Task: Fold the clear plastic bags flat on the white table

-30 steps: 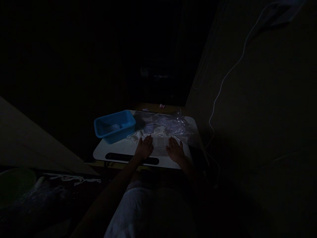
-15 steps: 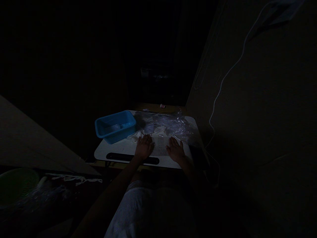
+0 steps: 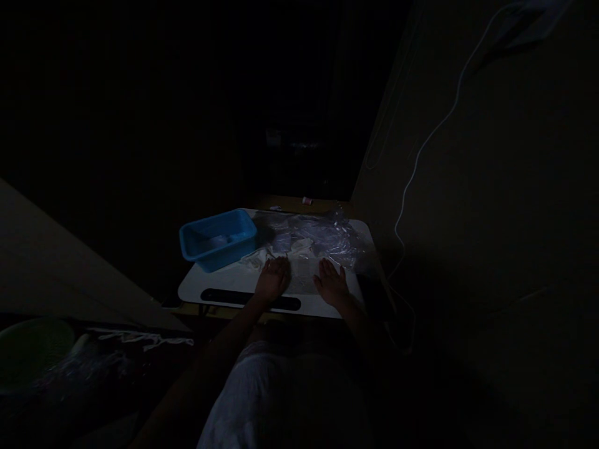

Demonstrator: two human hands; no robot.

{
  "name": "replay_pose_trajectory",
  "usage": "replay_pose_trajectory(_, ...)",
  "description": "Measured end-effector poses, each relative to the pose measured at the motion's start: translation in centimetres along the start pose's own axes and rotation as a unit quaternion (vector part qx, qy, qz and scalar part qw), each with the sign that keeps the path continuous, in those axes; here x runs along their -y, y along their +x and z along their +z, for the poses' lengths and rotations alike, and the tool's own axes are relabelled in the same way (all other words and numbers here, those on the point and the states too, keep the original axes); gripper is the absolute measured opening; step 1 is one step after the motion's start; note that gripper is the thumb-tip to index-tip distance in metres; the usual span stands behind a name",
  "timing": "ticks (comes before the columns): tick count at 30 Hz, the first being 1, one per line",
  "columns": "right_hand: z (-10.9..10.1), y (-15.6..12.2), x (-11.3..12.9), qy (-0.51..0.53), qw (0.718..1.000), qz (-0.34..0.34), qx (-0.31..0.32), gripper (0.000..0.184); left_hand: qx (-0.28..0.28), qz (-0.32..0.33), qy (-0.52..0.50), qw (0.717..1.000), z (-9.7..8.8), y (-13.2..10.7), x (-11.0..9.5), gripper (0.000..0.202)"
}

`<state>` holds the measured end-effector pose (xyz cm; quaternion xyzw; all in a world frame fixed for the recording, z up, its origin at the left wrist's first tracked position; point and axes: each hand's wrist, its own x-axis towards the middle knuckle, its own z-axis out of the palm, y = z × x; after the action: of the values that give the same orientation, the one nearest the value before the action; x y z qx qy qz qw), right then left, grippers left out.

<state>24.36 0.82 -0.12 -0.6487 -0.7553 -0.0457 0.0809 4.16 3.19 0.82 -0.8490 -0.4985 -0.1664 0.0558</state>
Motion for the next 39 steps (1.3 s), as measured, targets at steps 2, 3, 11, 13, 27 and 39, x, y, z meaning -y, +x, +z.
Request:
replay_pose_trajectory(2,-0.1,0.0,0.0,-0.001,1.0,0.001,0.0,0.052,0.005,0.015,-0.011,1.0,-0.1,0.3,-0.2,0.04)
replay_pose_trajectory(3,-0.1,0.0,0.0,0.001,1.0,0.002,0.002,0.052,0.011,0.029,-0.018,0.999,-0.2,0.6,-0.5,0.04)
replay_pose_trajectory(11,-0.3,0.0,0.1,0.001,1.0,-0.004,0.004,0.05,0.062,0.111,-0.052,0.99,1.4,2.7,-6.1,0.042)
replay_pose_trajectory(13,-0.3,0.0,0.1,-0.001,1.0,-0.003,0.004,0.049,0.048,0.085,-0.046,0.994,2.2,2.6,-6.7,0.043)
replay_pose_trajectory(27,-0.1,-0.1,0.1,0.003,1.0,-0.003,-0.015,0.052,0.053,-0.031,0.045,0.997,2.0,0.7,-3.3,0.056)
replay_pose_trajectory(39,-0.2,0.3,-0.8,0.062,0.992,0.096,-0.052,0.044,0.082,-0.069,0.047,0.993,1.7,0.6,-2.7,0.059)
